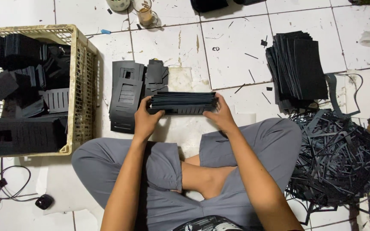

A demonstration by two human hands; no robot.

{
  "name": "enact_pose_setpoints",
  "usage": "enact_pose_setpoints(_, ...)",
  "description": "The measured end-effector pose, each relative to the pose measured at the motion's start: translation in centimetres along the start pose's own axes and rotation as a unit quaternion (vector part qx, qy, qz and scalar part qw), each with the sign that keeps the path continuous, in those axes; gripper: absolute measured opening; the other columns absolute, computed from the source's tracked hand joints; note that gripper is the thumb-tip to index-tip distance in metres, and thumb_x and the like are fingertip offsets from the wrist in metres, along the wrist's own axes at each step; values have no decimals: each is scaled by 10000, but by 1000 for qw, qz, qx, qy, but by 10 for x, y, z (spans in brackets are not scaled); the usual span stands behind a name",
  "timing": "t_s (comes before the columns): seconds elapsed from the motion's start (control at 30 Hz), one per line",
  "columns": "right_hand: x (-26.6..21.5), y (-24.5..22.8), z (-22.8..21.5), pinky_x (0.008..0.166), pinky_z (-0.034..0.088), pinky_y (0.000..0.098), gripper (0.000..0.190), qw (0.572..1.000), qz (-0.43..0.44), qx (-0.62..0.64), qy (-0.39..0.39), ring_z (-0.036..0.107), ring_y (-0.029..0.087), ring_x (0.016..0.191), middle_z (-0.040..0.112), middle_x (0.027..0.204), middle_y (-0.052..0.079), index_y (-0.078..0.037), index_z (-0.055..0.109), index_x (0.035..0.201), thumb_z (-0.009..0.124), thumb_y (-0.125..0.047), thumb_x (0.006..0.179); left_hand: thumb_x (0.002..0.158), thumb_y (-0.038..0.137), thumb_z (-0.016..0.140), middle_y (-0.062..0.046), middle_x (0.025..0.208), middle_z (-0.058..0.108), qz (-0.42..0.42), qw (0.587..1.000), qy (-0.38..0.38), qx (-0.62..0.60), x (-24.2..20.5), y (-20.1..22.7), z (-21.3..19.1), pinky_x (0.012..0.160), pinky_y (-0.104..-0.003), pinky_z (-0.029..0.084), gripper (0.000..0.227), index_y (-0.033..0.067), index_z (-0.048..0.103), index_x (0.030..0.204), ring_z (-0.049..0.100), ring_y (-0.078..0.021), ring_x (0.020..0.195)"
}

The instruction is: Stacking and organizing flat black material pieces into neat piles on the floor.

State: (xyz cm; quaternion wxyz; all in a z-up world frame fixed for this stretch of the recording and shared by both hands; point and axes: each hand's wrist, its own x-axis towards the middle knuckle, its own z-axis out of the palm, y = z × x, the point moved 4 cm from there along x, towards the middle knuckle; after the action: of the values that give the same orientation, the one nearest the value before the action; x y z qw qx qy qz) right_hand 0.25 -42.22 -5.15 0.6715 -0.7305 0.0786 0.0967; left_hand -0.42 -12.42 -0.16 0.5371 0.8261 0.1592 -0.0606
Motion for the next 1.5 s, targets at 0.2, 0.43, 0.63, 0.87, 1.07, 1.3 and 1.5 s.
enact_pose_setpoints(0.2,2,17,7,1143,426,456,773,995,21,-95,29,555,274,1336,612,1358,99,-177,474,1403,887,-168,750,773,73,774,-317,1385,560,1,999,-46,-30,-2,14,8,1033,-580,494,850,171,417,1539,540,-506,1308)
enact_pose_setpoints(0.43,-7,-24,13,982,508,437,531,996,-51,-65,21,645,279,1132,703,1104,138,-108,610,1154,768,61,675,813,23,738,-281,1302,596,-5,997,-32,-65,19,-22,10,997,-608,507,659,121,501,1421,579,-507,1243)
enact_pose_setpoints(0.63,-6,-42,18,1049,494,461,514,990,-130,-47,-20,648,336,1206,733,1104,149,-58,605,1069,652,188,620,729,24,810,-245,1511,492,72,996,-21,-38,1,19,5,1083,-725,349,981,169,322,1568,400,-563,1391)
enact_pose_setpoints(0.87,5,-18,15,972,503,458,526,996,-85,-18,23,607,308,1161,685,1147,166,-46,600,1160,719,105,670,776,67,863,-153,1003,744,99,992,68,-43,20,-24,21,790,-483,577,418,158,707,1153,715,-363,1003)
enact_pose_setpoints(1.07,12,-13,21,893,523,426,531,995,-81,-2,55,600,250,1045,652,1058,135,-65,596,1169,737,55,671,765,90,879,-207,1047,711,103,984,130,-66,12,-1,16,809,-556,555,518,143,631,1216,686,-417,1028)
enact_pose_setpoints(1.3,18,-4,23,860,508,477,549,993,-89,-55,61,628,308,1003,648,1011,168,-93,601,1160,782,-3,650,597,17,866,-187,1154,685,64,958,276,-42,24,-35,45,970,-503,547,754,136,592,1290,669,-411,1127)
enact_pose_setpoints(1.5,10,-25,28,873,514,441,451,995,-100,-21,17,630,256,1010,696,1027,154,-70,612,1051,721,69,636,690,91,896,-154,1189,681,66,947,294,-113,35,-30,47,975,-478,536,812,196,515,1400,661,-357,1141)
